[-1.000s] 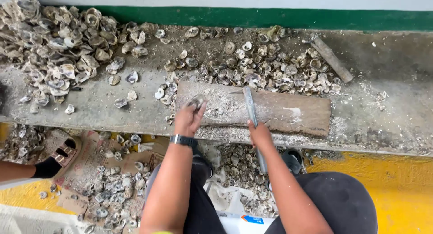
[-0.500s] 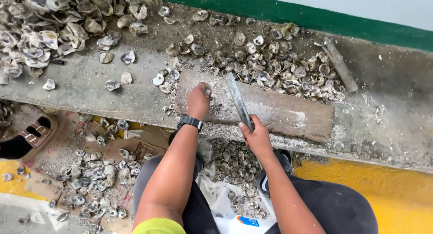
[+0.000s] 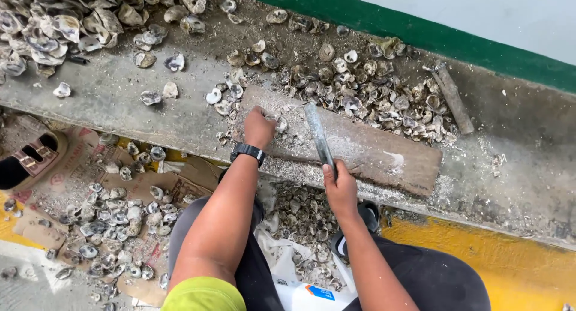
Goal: Using a metal tool to scrape debris from oyster shells on a wooden block.
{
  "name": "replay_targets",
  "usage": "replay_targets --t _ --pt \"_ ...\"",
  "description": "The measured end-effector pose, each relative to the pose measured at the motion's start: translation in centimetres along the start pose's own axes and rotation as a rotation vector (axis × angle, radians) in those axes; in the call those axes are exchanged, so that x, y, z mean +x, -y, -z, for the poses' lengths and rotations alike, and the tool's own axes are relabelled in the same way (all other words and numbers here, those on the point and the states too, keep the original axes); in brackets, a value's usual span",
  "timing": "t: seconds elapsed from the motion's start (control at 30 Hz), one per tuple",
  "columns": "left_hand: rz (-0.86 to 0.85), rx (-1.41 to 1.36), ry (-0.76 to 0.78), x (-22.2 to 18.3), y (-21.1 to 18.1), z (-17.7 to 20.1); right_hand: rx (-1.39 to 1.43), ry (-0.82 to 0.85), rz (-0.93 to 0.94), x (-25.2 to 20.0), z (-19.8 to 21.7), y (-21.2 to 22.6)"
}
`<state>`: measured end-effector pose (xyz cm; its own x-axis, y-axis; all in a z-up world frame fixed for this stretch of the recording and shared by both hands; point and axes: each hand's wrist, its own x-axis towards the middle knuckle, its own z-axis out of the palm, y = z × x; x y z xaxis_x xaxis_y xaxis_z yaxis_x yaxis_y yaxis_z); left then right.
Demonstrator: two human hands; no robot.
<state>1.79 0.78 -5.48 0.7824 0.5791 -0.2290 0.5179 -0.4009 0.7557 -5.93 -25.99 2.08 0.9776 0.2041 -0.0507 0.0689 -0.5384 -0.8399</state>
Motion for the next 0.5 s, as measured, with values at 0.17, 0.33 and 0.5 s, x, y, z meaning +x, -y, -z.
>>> replay_targets --t 0.17,0.33,0.5 --pt "0.091 0.164 0.046 -1.9 -2.7 2.2 -0.287 0.112 -0.105 -0.4 0.1 0.9" --pt "0.131 0.263 0.058 -1.8 -2.9 2.3 -0.223 0.082 -0.067 -1.0 0.6 2.4" --pt "0.079 0.282 0.031 -0.5 -0.7 0.3 -0.059 -0.061 0.131 -2.1 -1.4 -1.8"
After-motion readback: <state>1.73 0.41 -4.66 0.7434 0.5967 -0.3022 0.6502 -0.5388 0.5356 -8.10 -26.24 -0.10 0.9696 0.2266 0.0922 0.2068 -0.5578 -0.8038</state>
